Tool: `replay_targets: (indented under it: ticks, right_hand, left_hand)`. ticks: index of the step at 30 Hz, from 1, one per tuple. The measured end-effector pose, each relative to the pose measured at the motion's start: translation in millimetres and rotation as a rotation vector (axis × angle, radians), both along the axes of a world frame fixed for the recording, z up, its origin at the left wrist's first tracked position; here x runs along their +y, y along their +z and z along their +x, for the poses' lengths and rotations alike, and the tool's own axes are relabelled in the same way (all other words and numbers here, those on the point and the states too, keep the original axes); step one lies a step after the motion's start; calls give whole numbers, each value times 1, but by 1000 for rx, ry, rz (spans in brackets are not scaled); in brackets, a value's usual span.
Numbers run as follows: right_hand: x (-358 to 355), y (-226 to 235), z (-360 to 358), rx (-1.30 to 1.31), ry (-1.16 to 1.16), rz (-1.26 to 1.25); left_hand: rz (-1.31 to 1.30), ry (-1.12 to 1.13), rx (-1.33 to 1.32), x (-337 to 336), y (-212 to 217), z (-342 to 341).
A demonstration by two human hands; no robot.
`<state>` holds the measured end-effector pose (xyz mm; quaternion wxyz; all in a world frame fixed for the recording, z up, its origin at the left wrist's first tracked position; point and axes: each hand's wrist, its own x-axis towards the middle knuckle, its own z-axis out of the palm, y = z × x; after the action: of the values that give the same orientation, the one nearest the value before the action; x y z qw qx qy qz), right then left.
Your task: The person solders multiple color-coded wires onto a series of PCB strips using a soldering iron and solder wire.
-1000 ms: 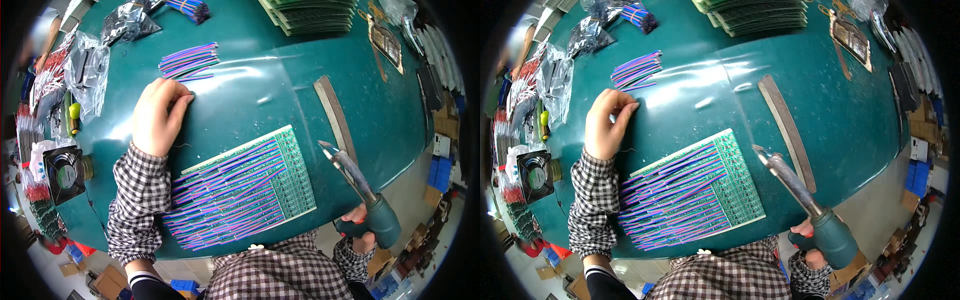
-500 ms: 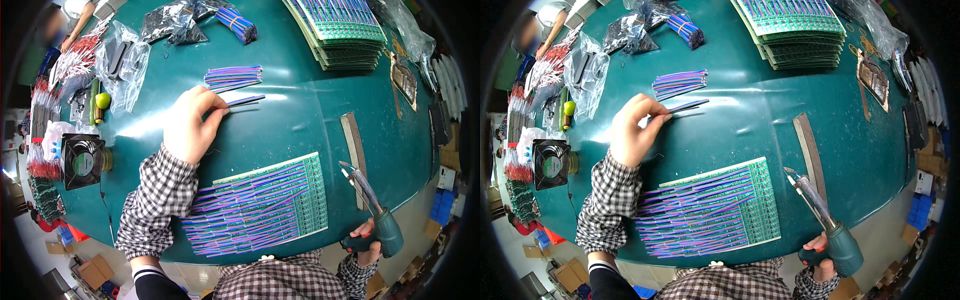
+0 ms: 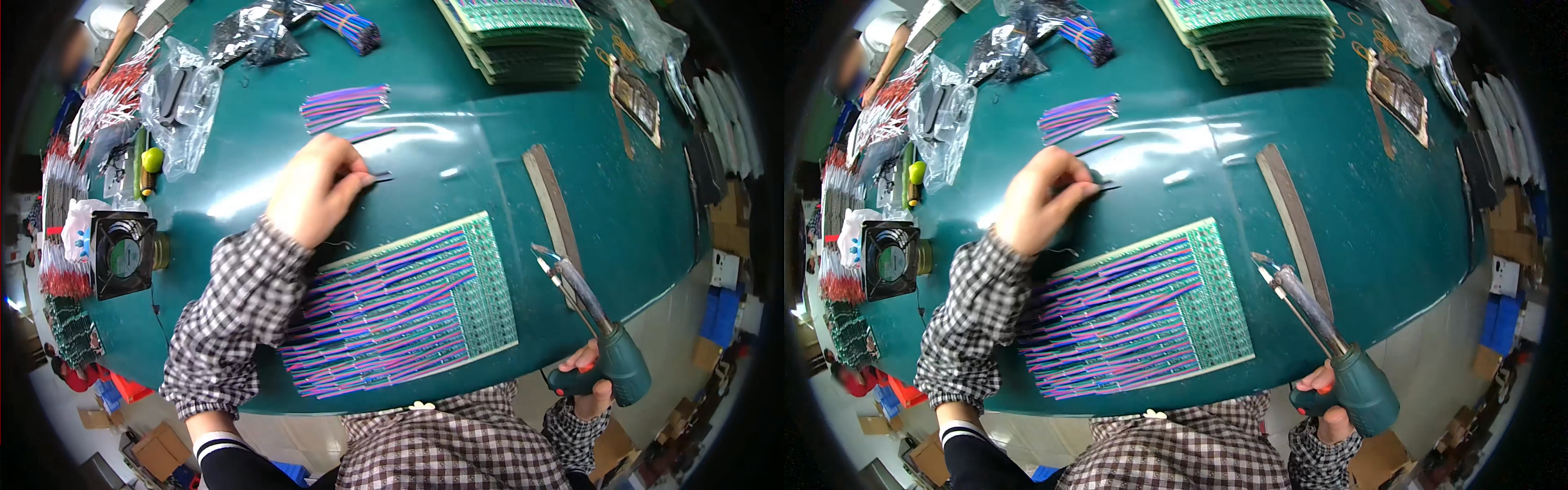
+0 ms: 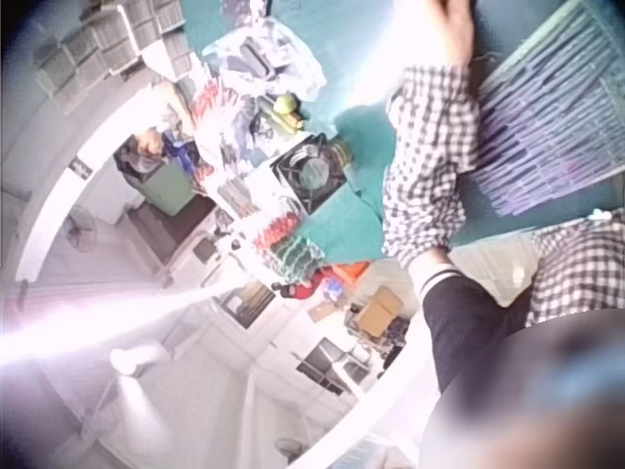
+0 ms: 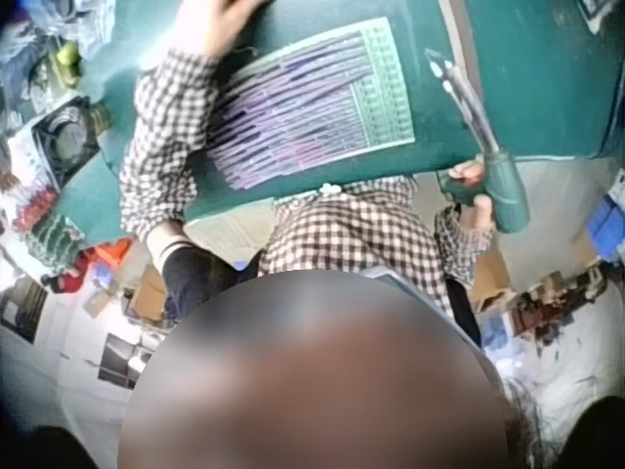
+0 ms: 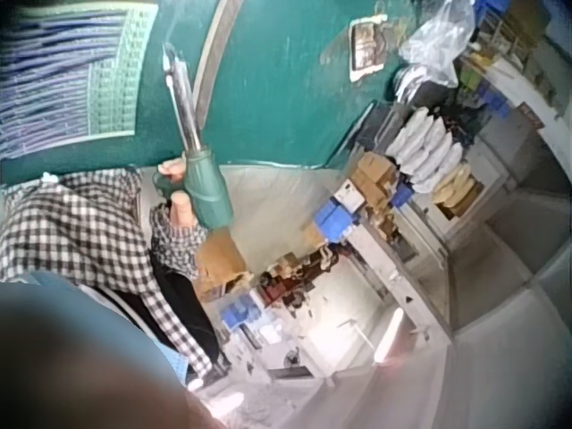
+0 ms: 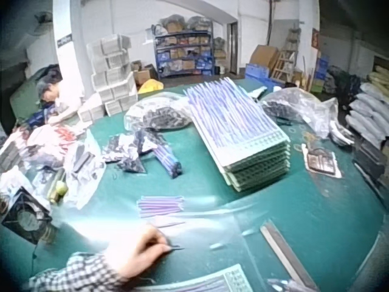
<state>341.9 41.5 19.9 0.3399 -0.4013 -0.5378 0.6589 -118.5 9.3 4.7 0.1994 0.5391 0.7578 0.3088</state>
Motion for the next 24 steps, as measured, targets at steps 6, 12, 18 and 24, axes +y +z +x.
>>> replay_targets:
  ticks: [6,12,18,24]
  right_hand:
    - [0,-4,15,4,-10,19]
    - [-1,-1,20,10,90,3]
    - [-10,4,22,-58,73,2]
    - [-16,20,-5,-163,-90,-30]
  left_hand:
    - [159,-77,-103,-24,51,90]
    - [148,-211,-12,-33,10,140]
    - [195,-301,329,-35,10,151]
    - [184,-341,387,-35,2,152]
